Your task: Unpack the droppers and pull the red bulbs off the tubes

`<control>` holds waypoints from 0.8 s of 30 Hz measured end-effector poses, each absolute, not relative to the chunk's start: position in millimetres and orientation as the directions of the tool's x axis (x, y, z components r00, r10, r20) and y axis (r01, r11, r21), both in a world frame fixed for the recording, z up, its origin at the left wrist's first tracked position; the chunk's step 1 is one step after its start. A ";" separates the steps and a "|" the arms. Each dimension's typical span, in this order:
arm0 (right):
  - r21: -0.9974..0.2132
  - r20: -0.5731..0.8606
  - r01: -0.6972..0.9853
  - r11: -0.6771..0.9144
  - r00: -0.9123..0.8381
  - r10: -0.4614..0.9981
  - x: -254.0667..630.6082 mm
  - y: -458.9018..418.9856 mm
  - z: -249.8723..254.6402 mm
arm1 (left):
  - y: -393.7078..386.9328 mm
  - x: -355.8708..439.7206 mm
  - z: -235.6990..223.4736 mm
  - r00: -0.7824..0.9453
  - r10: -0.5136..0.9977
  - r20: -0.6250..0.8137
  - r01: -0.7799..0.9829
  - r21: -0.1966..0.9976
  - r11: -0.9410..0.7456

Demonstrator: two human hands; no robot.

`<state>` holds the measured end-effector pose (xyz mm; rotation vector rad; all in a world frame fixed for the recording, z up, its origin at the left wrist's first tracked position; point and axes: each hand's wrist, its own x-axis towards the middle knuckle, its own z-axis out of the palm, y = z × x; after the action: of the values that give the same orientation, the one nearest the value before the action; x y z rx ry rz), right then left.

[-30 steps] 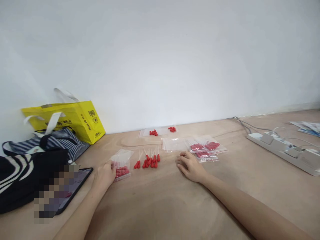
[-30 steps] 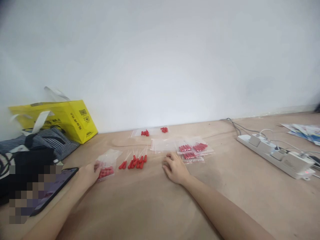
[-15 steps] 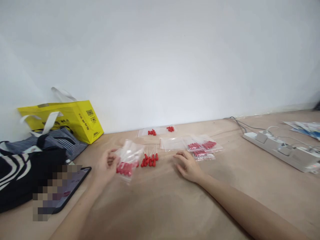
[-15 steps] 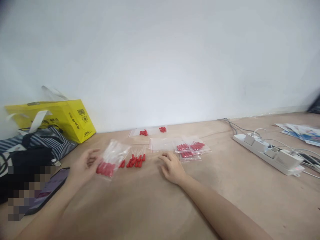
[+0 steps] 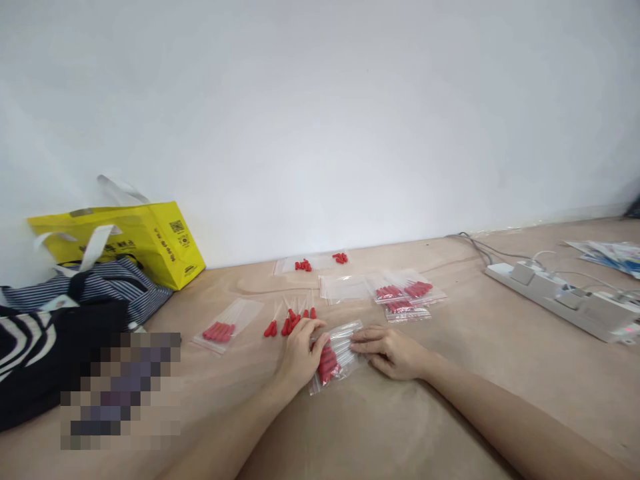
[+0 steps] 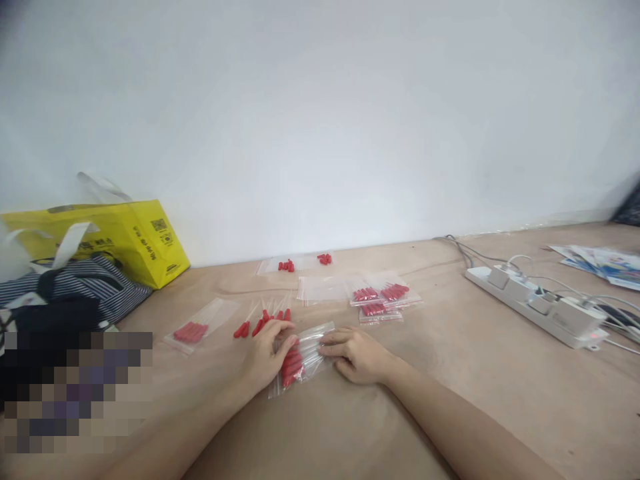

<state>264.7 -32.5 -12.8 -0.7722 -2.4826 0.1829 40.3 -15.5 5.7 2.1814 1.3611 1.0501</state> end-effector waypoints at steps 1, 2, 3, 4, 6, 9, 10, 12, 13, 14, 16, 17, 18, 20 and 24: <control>-0.288 0.442 0.487 0.825 -0.696 0.566 266.9 -33.0 -11.1 | -18.9 34.7 3.0 0.214 0.890 0.403 0.623 0.645 -0.442; -0.298 0.440 0.485 0.822 -0.694 0.570 268.1 -33.8 -9.0 | -22.4 28.4 1.2 0.180 0.910 0.373 0.626 0.670 -0.398; -0.308 0.441 0.487 0.818 -0.688 0.576 268.1 -34.6 -6.8 | -25.8 22.1 0.5 0.152 0.937 0.314 0.608 0.718 -0.340; -0.316 0.446 0.492 0.811 -0.677 0.585 266.6 -35.5 -4.8 | -29.1 16.5 1.2 0.130 0.963 0.238 0.570 0.776 -0.269; -0.329 0.468 0.515 0.792 -0.640 0.610 259.7 -37.4 -2.3 | -34.7 9.6 5.3 0.094 0.994 0.062 0.438 0.894 -0.097; -0.339 0.478 0.557 0.758 -0.592 0.649 243.7 -39.8 -3.2 | -39.5 12.5 12.1 0.055 0.984 -0.168 0.199 0.968 0.154; -0.338 0.463 0.567 0.751 -0.595 0.657 238.9 -40.3 -4.5 | -39.9 16.3 13.1 0.039 0.978 -0.206 0.147 0.969 0.199; -0.337 0.408 0.583 0.739 -0.617 0.673 232.2 -40.7 -7.4 | -38.8 25.4 12.4 0.034 0.973 -0.227 0.115 0.968 0.222; -0.339 0.383 0.589 0.733 -0.626 0.680 230.8 -40.5 -8.8 | -37.4 29.6 11.2 0.049 0.974 -0.223 0.122 0.969 0.216; -0.340 0.366 0.595 0.728 -0.630 0.685 230.5 -40.1 -10.1 | -35.7 33.2 9.9 0.073 0.973 -0.220 0.133 0.969 0.209; -0.344 0.357 0.606 0.717 -0.621 0.697 232.5 -38.9 -12.1 | -32.2 37.5 7.7 0.133 0.962 -0.238 0.155 0.964 0.217; -0.346 0.364 0.614 0.709 -0.609 0.705 234.2 -38.1 -12.9 | -30.8 38.2 7.3 0.158 0.954 -0.255 0.160 0.960 0.230; -0.347 0.371 0.624 0.700 -0.594 0.714 235.8 -37.4 -13.6 | -29.8 38.2 7.3 0.172 0.948 -0.268 0.161 0.957 0.241; -0.353 0.379 0.646 0.677 -0.563 0.735 238.2 -36.3 -14.6 | -29.5 36.9 8.7 0.201 0.934 -0.295 0.150 0.952 0.268; -0.355 0.374 0.656 0.666 -0.554 0.744 238.0 -35.4 -15.0 | -32.7 36.1 13.8 0.240 0.905 -0.352 0.111 0.936 0.335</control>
<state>238.0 -35.4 -15.0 -1.0845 -2.3847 0.2379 36.1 -32.7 13.8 1.1045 1.2126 0.7308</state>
